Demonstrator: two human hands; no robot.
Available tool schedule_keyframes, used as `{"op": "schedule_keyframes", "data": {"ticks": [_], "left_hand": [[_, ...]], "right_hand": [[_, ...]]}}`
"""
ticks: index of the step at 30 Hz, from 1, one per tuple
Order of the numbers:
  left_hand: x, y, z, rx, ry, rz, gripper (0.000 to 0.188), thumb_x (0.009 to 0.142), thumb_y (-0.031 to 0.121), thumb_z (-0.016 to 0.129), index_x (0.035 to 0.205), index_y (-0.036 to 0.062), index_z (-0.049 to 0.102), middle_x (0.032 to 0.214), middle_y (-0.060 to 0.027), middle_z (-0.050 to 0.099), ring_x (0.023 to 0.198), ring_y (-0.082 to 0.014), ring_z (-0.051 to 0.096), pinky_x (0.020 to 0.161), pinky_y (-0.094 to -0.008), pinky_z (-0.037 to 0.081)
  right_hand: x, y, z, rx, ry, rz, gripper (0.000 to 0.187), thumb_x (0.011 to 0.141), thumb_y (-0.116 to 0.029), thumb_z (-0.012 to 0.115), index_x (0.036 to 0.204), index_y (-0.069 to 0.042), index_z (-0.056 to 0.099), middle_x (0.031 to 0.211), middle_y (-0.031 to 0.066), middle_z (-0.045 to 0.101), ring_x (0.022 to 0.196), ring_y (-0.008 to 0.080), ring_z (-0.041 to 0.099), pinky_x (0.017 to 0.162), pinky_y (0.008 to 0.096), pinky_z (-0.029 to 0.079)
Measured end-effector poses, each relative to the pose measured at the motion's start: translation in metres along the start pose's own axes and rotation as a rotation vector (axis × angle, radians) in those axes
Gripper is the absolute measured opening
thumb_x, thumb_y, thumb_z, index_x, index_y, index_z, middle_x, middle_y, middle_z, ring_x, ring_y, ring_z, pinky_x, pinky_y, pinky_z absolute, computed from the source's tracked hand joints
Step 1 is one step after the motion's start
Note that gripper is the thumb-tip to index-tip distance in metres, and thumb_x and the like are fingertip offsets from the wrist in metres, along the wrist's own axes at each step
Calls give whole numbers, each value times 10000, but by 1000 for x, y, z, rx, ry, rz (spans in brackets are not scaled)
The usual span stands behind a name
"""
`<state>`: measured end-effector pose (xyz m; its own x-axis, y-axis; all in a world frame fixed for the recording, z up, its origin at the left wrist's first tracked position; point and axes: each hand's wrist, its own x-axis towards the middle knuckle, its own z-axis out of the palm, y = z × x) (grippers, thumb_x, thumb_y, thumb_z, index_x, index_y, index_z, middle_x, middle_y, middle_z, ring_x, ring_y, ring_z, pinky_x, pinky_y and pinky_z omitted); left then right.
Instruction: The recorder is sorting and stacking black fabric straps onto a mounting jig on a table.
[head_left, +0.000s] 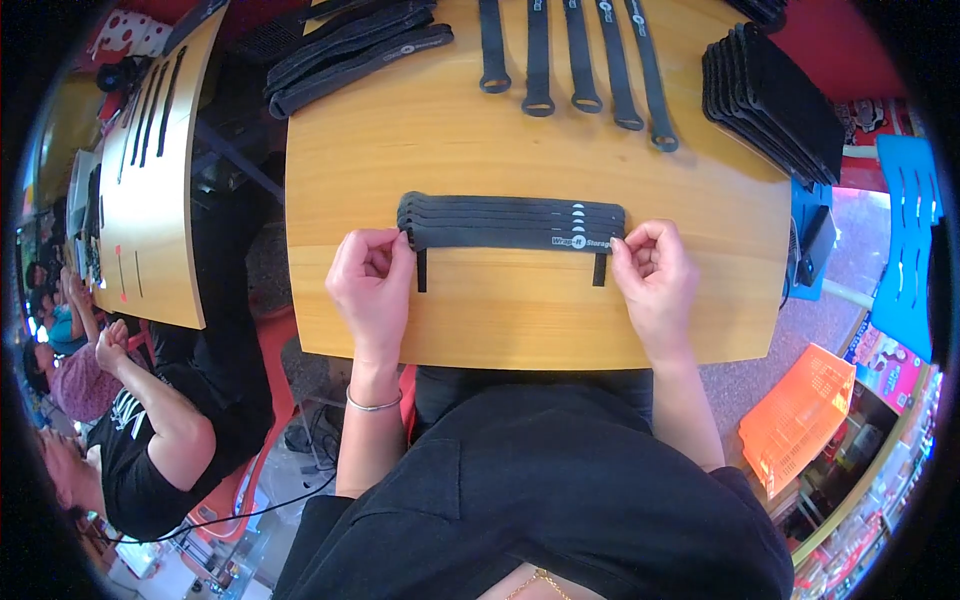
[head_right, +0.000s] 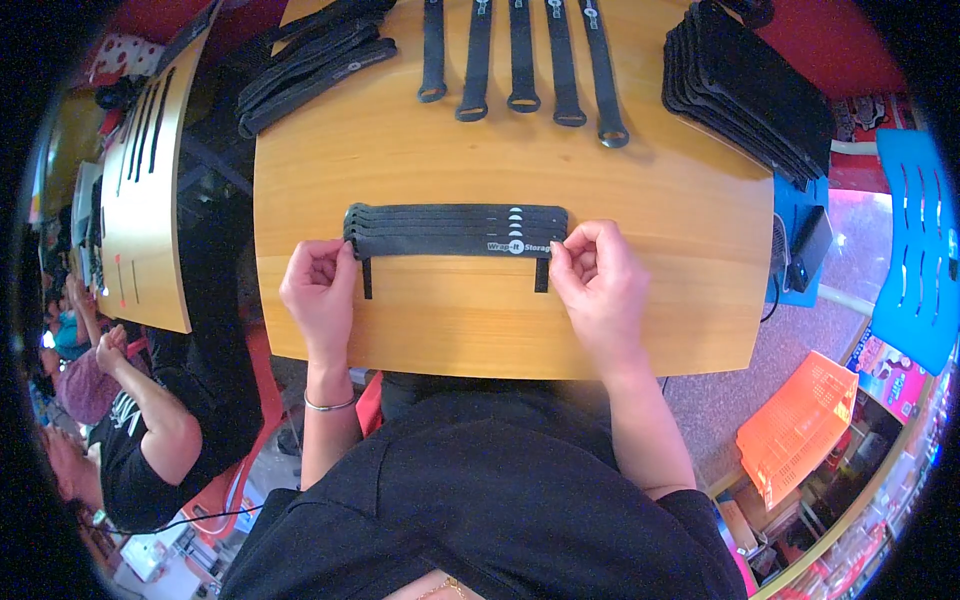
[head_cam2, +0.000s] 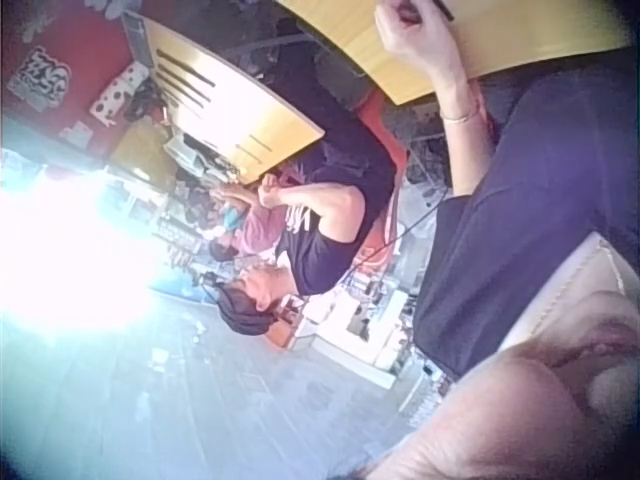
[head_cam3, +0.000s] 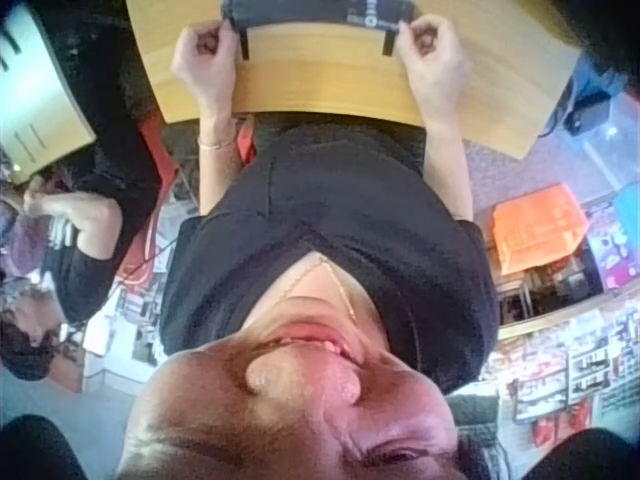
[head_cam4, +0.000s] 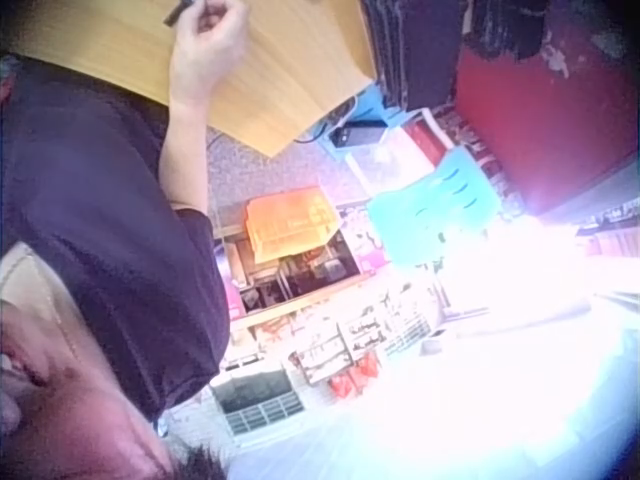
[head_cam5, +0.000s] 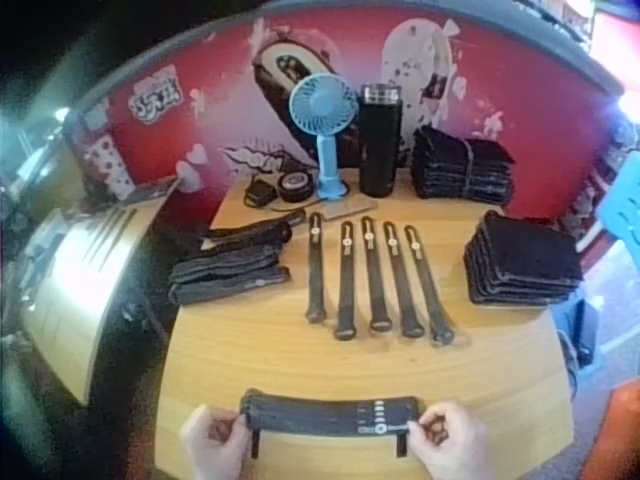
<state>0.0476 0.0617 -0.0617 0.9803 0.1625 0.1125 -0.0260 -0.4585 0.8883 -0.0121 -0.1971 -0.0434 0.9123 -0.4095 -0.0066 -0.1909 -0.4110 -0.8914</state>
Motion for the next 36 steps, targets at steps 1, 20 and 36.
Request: {"op": "schedule_keyframes", "data": {"ticks": [1,20,36], "left_hand": [[0,-1,0,-3,0,1,81,783,-56,679,787,-24,605,666,-9,533,539,-41,416,485,-191,343],[-1,5,1,34,5,17,86,770,-55,680,790,-22,604,661,-23,521,538,-64,433,497,-209,360],[1,6,-3,114,26,117,97,750,-38,690,785,-10,604,674,-51,517,526,-121,462,500,-250,383]], "right_hand": [[0,-1,-1,-6,0,2,174,814,7,689,829,-41,522,670,-17,547,556,38,507,489,207,422],[-2,2,2,-90,23,-66,189,788,10,700,828,-41,523,697,22,556,544,86,534,487,237,441],[-1,-11,4,-118,27,-136,144,795,63,657,872,-8,558,869,64,516,589,104,553,531,242,463]]}}
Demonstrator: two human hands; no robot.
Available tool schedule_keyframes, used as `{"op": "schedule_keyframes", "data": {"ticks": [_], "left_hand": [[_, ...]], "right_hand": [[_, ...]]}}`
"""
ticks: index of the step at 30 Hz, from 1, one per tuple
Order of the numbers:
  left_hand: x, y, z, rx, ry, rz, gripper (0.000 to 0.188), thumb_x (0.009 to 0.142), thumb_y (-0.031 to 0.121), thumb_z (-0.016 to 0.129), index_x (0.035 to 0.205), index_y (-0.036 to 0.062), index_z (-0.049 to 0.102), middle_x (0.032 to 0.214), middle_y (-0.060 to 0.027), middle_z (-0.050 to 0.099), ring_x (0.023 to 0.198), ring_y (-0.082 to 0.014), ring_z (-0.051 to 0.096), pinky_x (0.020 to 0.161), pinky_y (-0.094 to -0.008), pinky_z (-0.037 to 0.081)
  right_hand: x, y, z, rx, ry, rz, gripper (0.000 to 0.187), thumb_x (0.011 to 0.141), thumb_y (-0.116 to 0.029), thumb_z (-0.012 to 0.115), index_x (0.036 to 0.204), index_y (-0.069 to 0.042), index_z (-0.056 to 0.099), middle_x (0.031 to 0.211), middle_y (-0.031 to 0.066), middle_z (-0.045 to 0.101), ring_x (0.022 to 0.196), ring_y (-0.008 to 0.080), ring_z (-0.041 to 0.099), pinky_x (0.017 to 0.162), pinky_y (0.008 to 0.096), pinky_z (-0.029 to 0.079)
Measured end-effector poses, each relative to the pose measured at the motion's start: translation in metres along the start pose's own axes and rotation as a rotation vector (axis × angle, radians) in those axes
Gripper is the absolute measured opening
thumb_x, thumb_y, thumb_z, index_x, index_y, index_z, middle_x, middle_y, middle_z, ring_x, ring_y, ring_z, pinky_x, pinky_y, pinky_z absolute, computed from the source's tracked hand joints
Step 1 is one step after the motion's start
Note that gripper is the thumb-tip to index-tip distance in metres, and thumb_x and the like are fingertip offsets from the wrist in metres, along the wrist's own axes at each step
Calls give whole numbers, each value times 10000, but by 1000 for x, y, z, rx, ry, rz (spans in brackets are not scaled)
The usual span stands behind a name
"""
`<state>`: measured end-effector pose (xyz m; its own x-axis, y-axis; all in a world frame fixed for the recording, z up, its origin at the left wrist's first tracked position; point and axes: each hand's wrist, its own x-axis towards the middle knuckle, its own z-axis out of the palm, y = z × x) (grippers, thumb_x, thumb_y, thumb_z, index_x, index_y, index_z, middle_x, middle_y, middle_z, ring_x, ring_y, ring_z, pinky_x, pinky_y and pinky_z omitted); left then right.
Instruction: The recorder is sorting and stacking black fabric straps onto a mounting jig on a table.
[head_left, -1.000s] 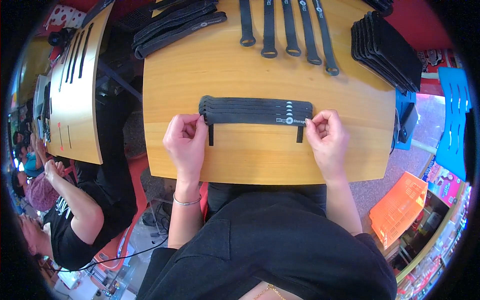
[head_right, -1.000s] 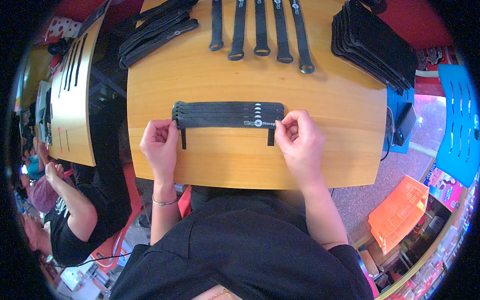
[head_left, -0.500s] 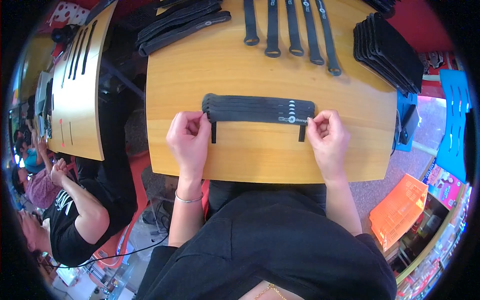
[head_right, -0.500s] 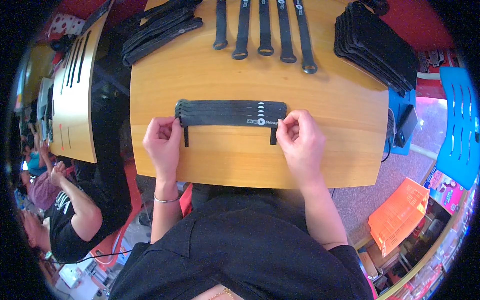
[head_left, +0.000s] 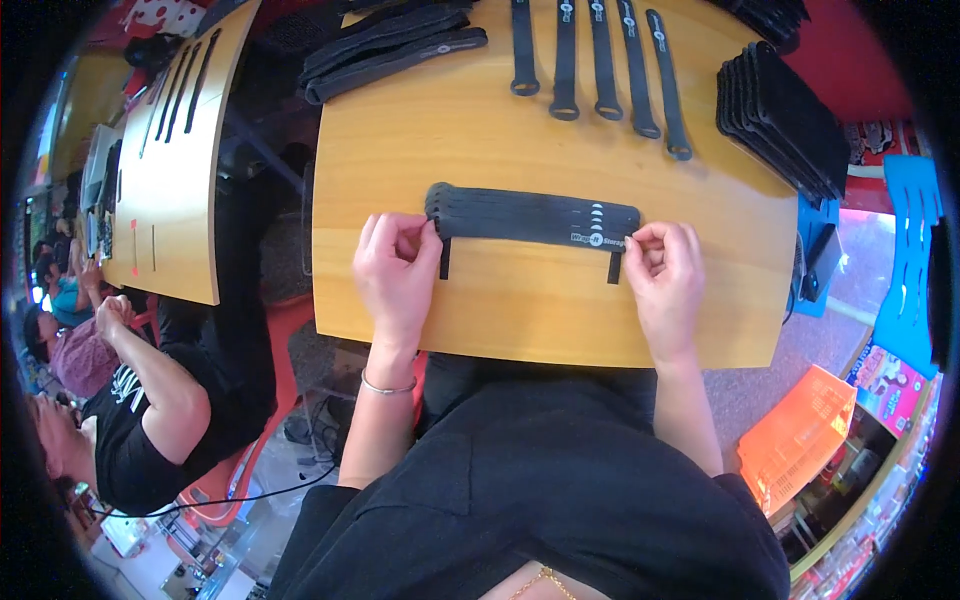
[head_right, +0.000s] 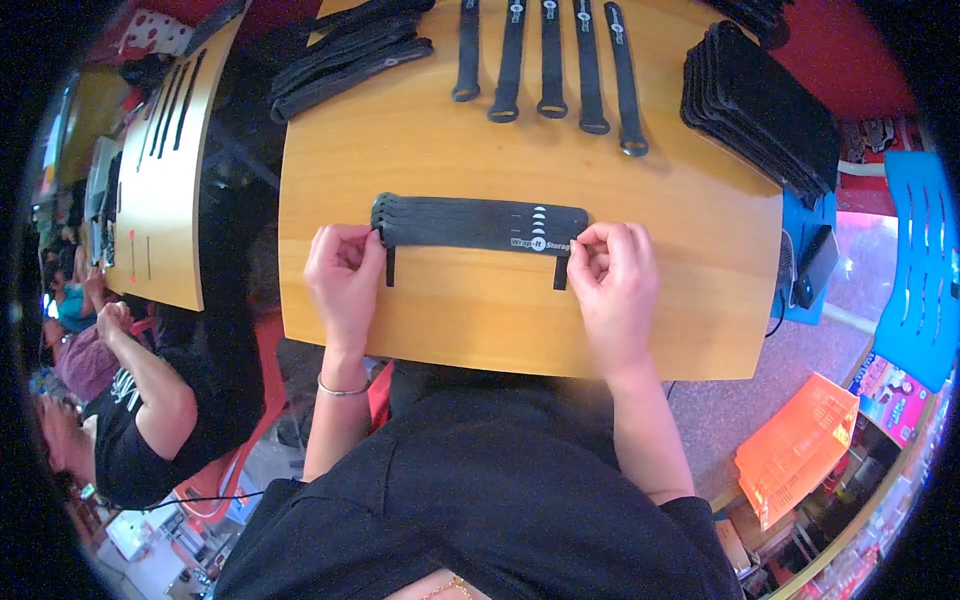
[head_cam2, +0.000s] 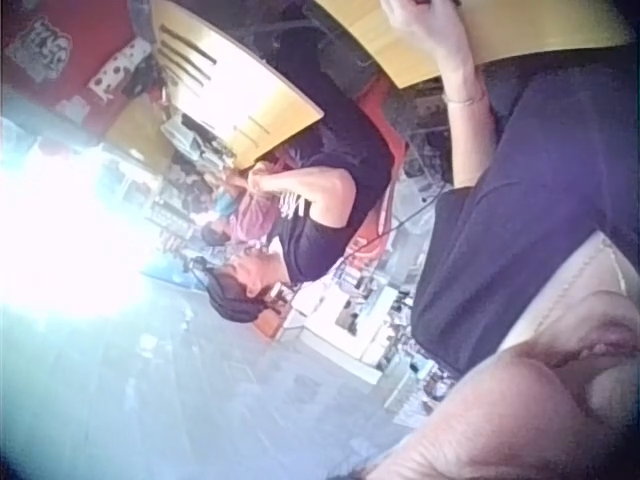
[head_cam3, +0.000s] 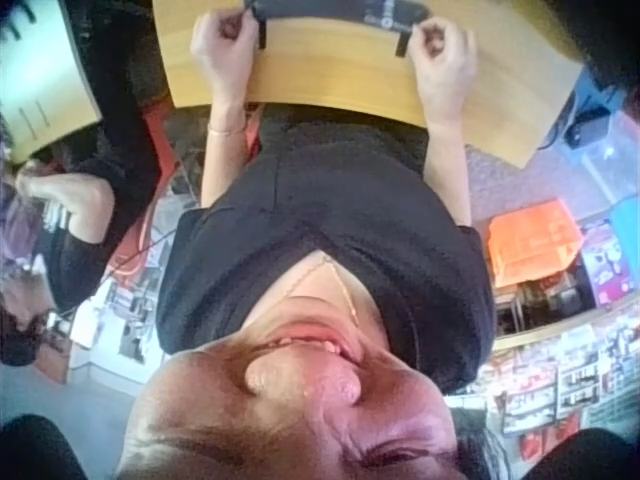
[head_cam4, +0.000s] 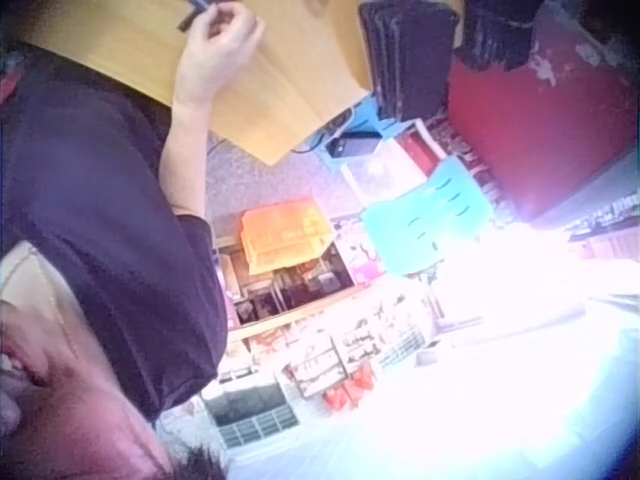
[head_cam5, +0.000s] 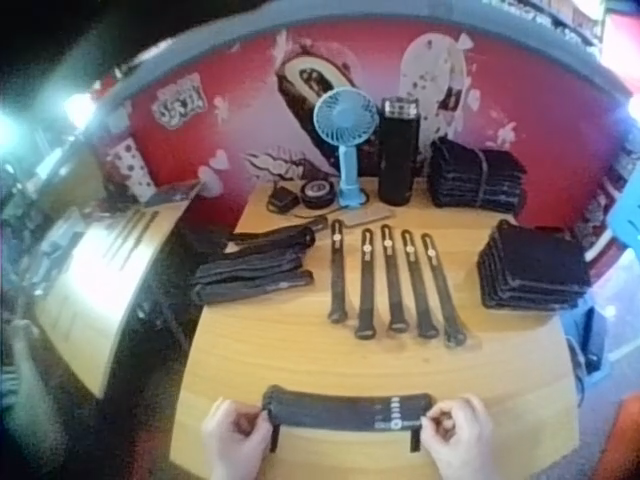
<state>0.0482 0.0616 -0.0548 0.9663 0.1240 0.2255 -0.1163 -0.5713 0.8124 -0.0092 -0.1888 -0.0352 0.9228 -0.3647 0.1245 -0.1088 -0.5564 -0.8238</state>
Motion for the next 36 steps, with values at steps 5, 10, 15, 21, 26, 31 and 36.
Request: {"op": "schedule_keyframes", "data": {"ticks": [5,10,15,21,26,31,36], "left_hand": [[-1,3,-8,8,7,-5,149,754,-51,670,884,4,621,872,-86,567,695,-167,552,602,-277,463],[-19,41,-16,319,-199,478,441,792,106,670,1212,18,569,1302,-164,501,1228,-316,448,1002,-413,365],[-29,55,3,483,-547,566,715,837,367,612,1417,18,381,1532,-171,253,1437,-336,180,1149,-471,135],[-18,44,15,598,-621,655,793,860,565,496,1429,32,354,1532,-160,244,1440,-307,170,1151,-510,107],[-19,47,14,554,-644,640,813,855,586,503,1428,30,352,1529,-188,233,1435,-340,169,1139,-540,119],[-22,62,-1,386,-499,646,581,843,363,648,1341,103,497,1469,-191,348,1397,-351,267,1122,-535,169],[-21,76,-12,106,-300,637,321,758,111,707,1075,98,658,1228,-126,570,1201,-311,503,1036,-464,334]], "right_hand": [[-2,14,-3,117,15,-18,134,807,74,637,883,-18,574,877,58,520,629,96,560,541,229,472],[-11,-12,-17,-110,-79,-274,312,805,-54,678,1108,-57,602,1110,84,560,924,205,589,768,326,501],[-14,-20,-8,-416,-366,-569,686,793,-350,688,1388,-104,452,1474,94,373,1346,315,345,1089,505,293],[-7,-11,-11,-665,-521,-567,777,836,-504,585,1438,-66,359,1531,115,267,1422,309,215,1132,554,161],[1,-1,-23,-347,-415,-464,579,869,-325,625,1350,-44,468,1449,153,387,1346,338,343,1106,494,263],[52,9,-32,-203,77,-367,287,841,-29,617,1126,-13,590,1191,152,552,1117,337,530,960,404,438],[112,20,-25,-361,200,-428,312,829,33,584,1136,-9,550,1082,173,551,1054,346,549,909,419,462]]}}
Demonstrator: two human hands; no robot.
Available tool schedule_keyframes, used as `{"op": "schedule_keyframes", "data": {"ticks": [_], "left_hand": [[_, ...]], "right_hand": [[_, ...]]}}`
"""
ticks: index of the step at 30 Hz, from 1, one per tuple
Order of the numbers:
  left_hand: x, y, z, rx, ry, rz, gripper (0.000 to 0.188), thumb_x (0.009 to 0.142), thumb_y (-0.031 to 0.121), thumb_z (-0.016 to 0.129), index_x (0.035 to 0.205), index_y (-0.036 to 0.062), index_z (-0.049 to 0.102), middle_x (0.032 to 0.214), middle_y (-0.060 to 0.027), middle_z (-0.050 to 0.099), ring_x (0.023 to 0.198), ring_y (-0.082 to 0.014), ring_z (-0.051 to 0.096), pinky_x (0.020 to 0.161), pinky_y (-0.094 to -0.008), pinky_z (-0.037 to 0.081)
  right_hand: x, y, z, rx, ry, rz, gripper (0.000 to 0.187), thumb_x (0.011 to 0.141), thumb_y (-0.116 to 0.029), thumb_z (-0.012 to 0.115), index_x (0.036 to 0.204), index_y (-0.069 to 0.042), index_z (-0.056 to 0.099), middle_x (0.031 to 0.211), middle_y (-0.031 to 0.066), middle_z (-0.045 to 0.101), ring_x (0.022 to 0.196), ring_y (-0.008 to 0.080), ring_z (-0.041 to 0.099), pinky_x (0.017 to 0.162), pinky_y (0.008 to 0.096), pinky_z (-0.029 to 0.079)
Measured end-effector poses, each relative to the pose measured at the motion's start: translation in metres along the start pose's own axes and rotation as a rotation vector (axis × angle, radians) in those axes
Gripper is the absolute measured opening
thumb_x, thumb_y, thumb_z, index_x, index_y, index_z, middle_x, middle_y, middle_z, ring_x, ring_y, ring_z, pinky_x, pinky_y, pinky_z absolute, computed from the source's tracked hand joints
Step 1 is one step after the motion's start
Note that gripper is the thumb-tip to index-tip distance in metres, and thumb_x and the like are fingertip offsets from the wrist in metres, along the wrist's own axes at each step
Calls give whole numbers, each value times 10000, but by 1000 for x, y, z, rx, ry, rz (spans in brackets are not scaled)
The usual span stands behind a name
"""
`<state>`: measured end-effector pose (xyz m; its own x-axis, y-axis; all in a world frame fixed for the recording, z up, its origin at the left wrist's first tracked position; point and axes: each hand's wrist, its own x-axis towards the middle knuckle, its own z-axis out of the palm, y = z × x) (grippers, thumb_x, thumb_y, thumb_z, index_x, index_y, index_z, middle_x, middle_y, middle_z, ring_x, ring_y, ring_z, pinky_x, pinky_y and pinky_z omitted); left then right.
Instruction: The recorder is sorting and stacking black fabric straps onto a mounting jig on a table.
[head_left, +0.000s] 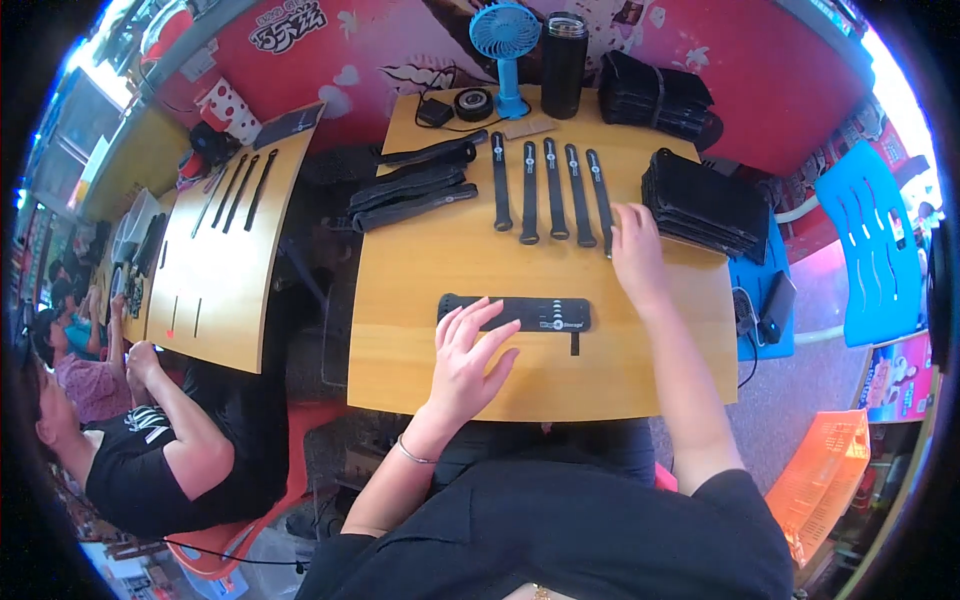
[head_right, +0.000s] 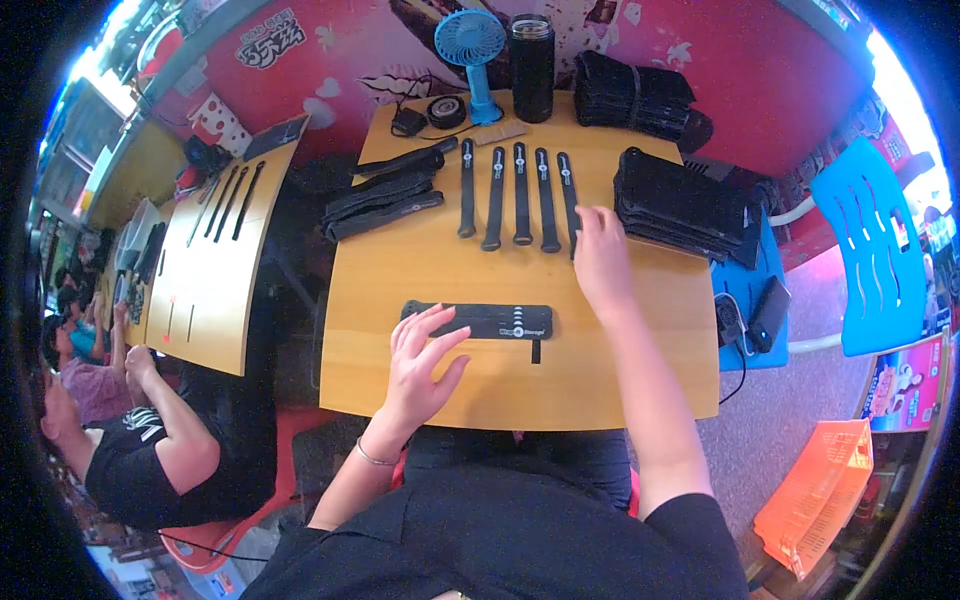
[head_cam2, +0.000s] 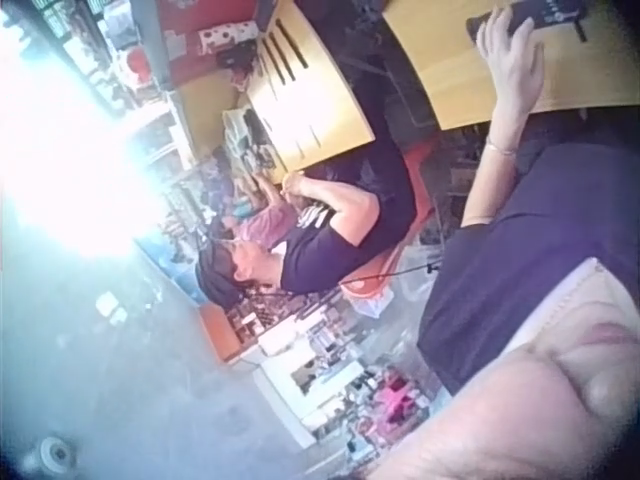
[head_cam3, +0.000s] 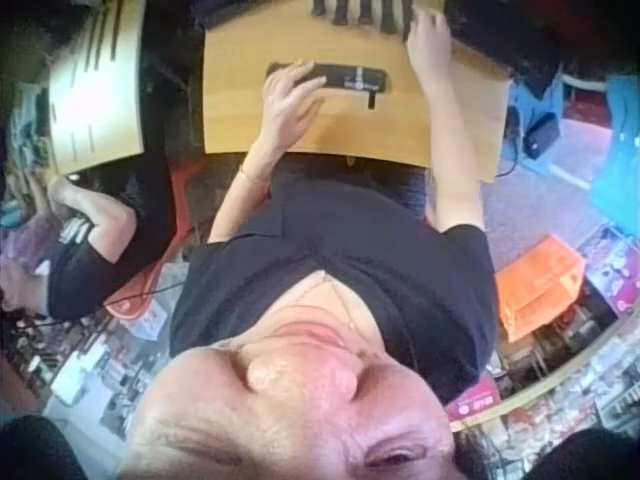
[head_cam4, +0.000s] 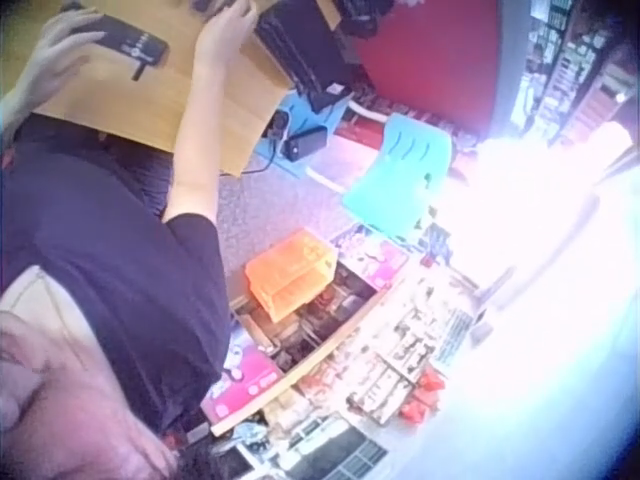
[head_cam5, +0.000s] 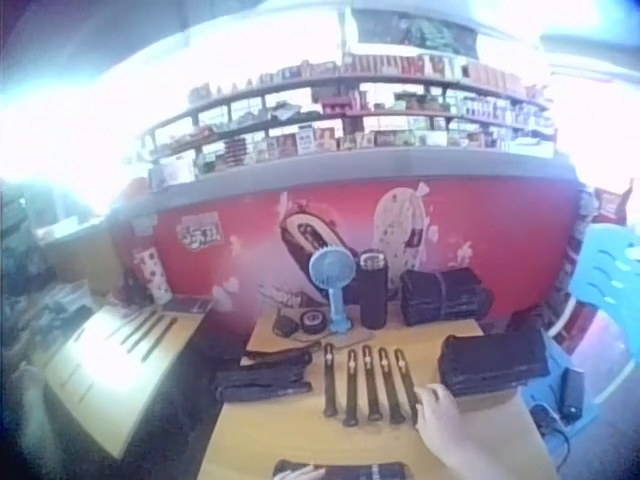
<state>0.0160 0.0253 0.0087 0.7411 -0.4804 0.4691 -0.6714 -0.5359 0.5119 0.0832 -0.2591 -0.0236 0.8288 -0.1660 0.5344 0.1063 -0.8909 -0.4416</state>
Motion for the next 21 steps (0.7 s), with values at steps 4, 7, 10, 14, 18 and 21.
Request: {"op": "schedule_keyframes", "data": {"ticks": [4,7,10,14,18,21], "left_hand": [[-13,-2,-13,-34,140,35,222,734,31,699,945,101,683,1044,-65,638,1053,-263,593,975,-447,388],[-25,-8,-22,-41,196,-29,184,730,5,683,890,94,682,963,-54,644,982,-253,612,951,-448,407],[-35,-16,-26,-43,232,-69,184,728,-8,675,887,86,682,944,-63,640,961,-257,609,922,-441,431],[-40,-19,-29,-85,232,-101,197,724,-27,673,898,66,671,953,-78,633,957,-284,603,871,-406,458],[-43,-18,-35,-52,224,-84,213,721,-39,671,911,58,666,966,-90,629,954,-297,600,841,-386,468],[-44,-18,-39,-52,220,-79,221,721,-36,673,922,58,667,972,-94,628,953,-299,600,837,-390,473]], "right_hand": [[32,18,32,-130,-131,64,326,850,23,533,1175,8,518,1061,236,544,1026,387,554,877,445,474],[49,20,41,-227,-219,134,320,883,-14,482,1202,7,503,1054,262,541,1021,404,552,869,451,476],[58,11,45,-251,-259,172,322,907,-33,438,1223,-11,494,1053,270,536,1026,414,548,869,454,476],[65,7,48,-258,-289,215,364,884,-20,467,1247,-37,478,1072,288,516,1035,432,537,883,465,467],[66,9,50,-266,-295,221,425,838,-7,522,1257,-34,464,1083,297,505,1045,440,528,898,481,456],[70,21,57,-269,-291,281,431,800,10,548,1224,-34,486,1081,288,511,1049,442,524,903,485,454]]}}
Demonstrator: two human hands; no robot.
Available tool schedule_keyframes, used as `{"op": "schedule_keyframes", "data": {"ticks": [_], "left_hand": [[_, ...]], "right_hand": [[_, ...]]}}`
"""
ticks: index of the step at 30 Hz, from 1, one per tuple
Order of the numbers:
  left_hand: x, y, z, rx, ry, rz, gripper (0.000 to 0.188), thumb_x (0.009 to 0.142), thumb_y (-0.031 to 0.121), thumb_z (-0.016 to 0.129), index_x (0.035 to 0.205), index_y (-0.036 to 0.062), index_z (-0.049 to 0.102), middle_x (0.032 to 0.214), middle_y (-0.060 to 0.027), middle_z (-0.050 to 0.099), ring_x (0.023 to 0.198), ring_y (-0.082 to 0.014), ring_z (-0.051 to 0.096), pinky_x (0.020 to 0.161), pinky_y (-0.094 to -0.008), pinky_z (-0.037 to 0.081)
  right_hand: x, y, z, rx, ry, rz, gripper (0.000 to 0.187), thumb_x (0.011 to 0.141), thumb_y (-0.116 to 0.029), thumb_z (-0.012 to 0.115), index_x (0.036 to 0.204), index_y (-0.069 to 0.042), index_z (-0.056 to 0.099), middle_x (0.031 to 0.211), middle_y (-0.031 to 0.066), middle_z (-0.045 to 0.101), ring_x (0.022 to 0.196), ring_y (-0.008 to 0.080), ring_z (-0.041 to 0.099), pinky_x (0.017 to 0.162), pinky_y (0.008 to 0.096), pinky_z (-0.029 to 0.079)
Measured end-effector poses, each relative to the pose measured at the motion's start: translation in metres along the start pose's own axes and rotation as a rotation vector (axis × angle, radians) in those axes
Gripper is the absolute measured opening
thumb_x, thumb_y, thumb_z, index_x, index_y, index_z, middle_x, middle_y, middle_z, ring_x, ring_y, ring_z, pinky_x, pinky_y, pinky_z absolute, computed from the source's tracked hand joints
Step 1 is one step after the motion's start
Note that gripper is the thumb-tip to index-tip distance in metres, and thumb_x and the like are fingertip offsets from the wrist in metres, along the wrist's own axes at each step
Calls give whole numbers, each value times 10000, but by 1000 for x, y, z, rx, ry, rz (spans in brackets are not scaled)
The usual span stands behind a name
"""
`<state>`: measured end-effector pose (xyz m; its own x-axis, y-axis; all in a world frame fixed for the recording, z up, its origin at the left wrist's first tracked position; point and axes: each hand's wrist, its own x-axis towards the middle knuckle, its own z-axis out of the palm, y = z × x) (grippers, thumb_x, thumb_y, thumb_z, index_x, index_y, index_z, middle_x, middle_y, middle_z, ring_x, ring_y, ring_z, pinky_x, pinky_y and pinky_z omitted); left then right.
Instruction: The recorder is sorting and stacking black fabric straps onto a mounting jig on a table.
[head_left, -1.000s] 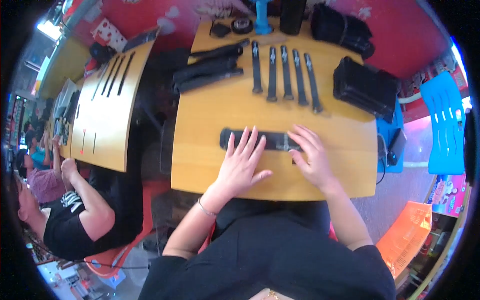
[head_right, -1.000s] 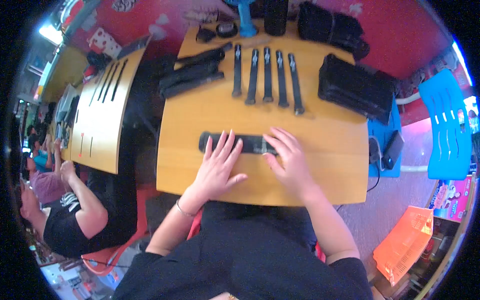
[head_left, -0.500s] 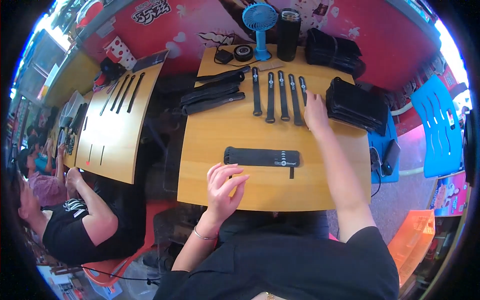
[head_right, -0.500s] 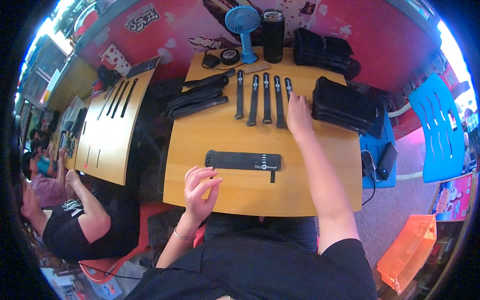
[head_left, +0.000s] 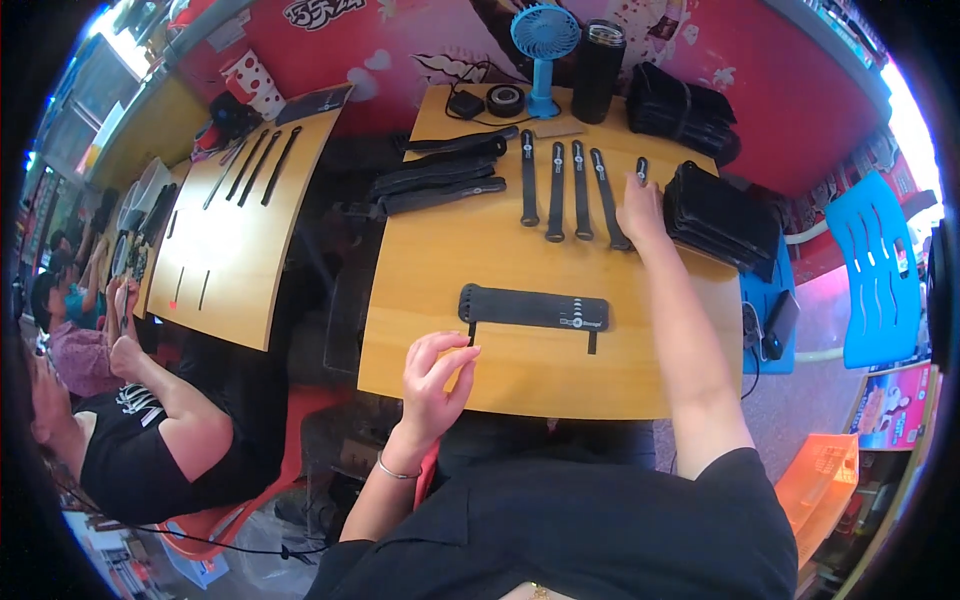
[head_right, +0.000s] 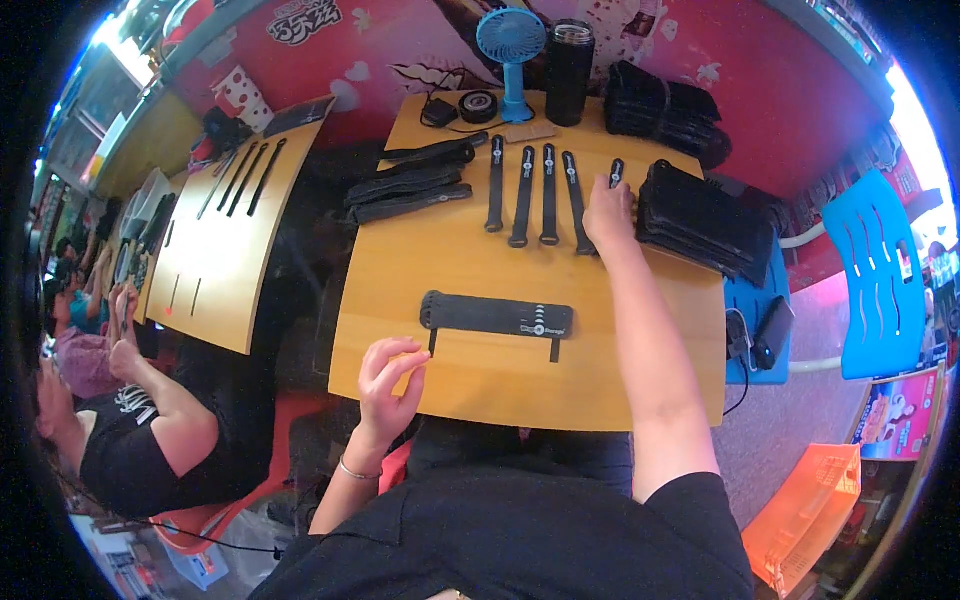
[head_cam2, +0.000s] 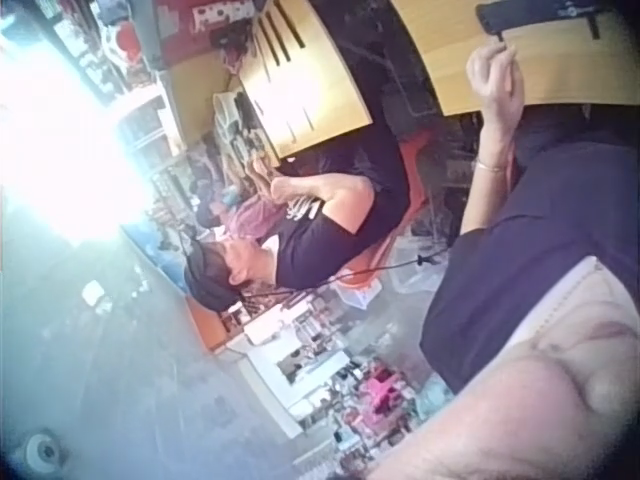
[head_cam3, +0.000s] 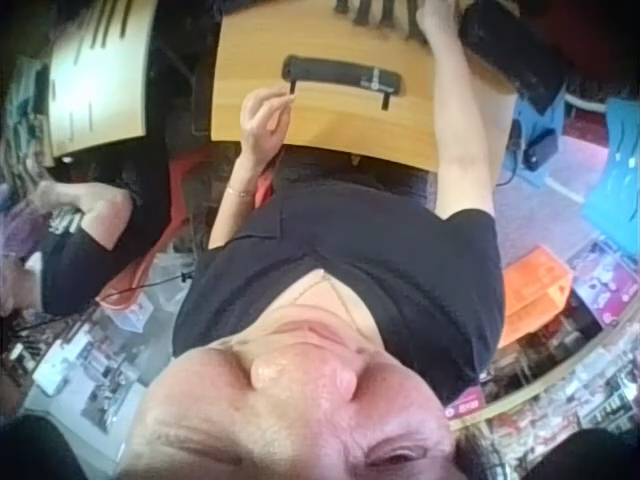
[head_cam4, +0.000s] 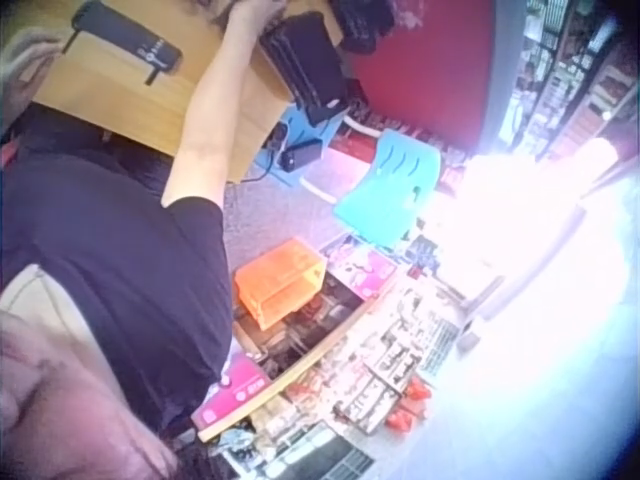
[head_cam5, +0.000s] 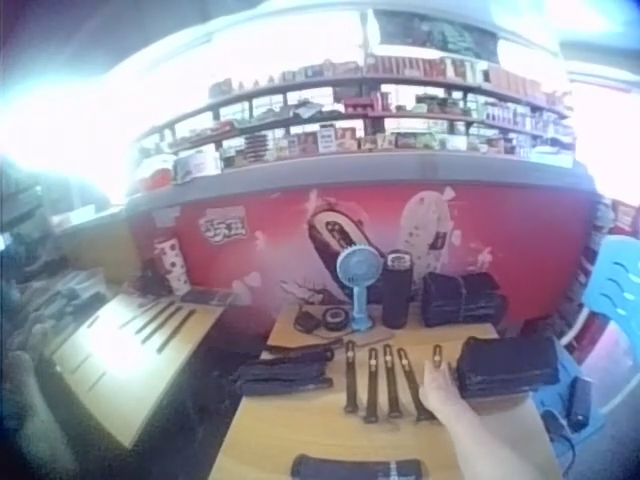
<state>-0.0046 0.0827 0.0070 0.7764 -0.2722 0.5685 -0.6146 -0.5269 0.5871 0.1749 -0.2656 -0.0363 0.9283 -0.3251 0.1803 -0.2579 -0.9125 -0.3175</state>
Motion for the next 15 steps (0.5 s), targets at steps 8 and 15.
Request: {"op": "schedule_keyframes", "data": {"ticks": [8,15], "left_hand": [[34,12,23,-12,-129,120,268,721,-10,683,982,42,651,1041,-123,636,1011,-310,599,858,-413,482],[121,21,134,142,-340,373,542,805,278,676,1232,-15,516,1277,-151,533,1237,-308,469,1055,-427,352]], "right_hand": [[5,-3,0,10,20,-15,360,806,21,534,1161,-38,513,1095,266,521,1065,434,528,894,474,466],[3,2,2,98,45,17,422,790,-13,591,1198,-57,493,1031,270,572,1014,438,572,870,476,474]]}}
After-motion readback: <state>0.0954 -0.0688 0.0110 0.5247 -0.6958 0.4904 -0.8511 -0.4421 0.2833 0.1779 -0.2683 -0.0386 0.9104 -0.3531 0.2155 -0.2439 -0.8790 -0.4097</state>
